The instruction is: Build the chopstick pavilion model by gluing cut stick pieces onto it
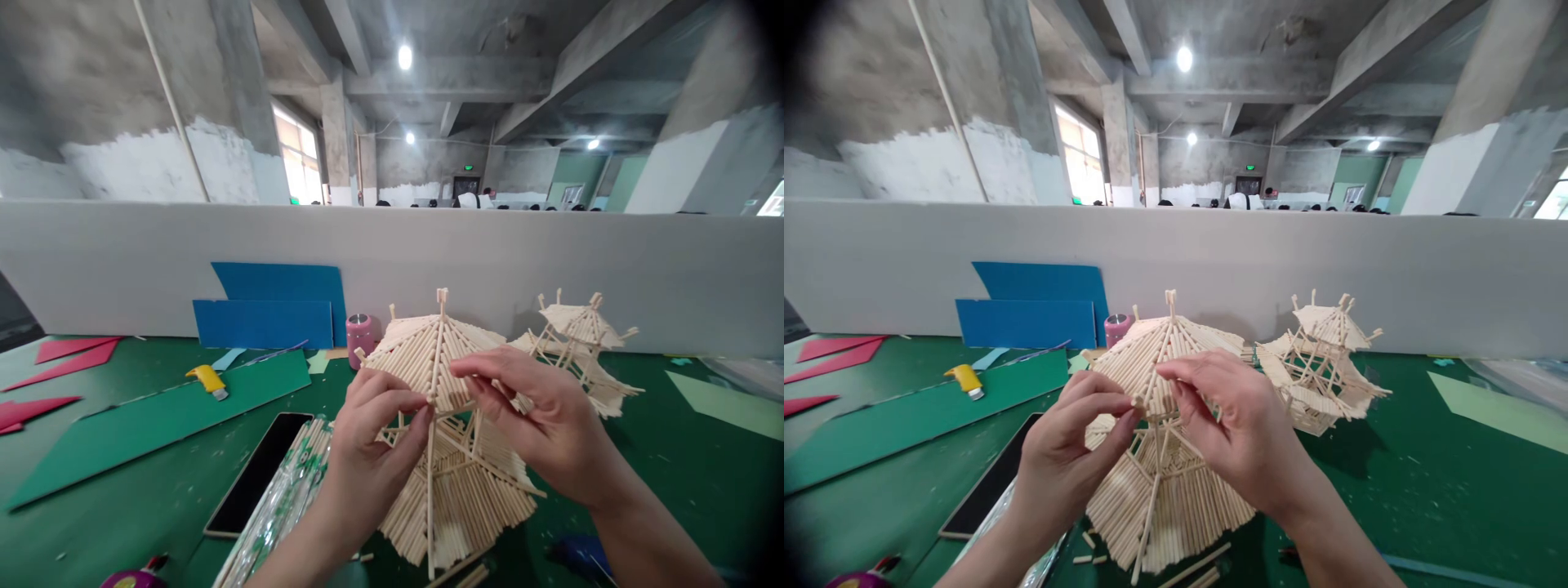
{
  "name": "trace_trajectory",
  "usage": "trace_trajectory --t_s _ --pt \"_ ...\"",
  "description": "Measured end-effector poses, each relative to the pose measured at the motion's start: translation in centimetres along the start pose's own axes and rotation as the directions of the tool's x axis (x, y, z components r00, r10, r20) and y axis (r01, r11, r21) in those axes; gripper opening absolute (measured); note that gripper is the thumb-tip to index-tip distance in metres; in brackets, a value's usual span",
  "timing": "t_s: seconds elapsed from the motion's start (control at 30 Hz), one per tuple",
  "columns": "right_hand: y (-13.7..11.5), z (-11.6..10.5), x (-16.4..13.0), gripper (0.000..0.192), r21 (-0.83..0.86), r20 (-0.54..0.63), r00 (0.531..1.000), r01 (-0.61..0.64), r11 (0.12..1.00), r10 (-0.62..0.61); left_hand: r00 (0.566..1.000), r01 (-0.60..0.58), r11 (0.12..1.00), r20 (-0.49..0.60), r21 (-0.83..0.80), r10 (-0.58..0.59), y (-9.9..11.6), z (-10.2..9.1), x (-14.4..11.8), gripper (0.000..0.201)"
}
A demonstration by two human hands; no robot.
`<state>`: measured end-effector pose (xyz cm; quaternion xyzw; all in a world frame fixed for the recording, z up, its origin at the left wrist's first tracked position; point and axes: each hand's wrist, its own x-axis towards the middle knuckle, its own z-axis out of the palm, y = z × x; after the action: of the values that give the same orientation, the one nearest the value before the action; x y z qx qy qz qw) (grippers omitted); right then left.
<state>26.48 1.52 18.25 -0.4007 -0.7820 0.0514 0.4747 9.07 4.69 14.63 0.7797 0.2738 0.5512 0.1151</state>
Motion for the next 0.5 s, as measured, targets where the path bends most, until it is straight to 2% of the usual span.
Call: trace_trajectory --t_s 0.2,0.5 --pt "0.4 -0.4 -1.3 0.023 -0.018 -0.048 0.998 -0.029 0.999 0.028 1.0 -0.012 1.0 -0.003 0.024 0.012 0.1 0.0 0.1 0.011" --pt "0.6 -0.5 -1.9 0.022 -0.032 -0.059 0.998 -0.036 0.999 0.035 0.999 -0.032 0.999 -0.002 0.021 0.032 0.0 0.2 0.3 0.011"
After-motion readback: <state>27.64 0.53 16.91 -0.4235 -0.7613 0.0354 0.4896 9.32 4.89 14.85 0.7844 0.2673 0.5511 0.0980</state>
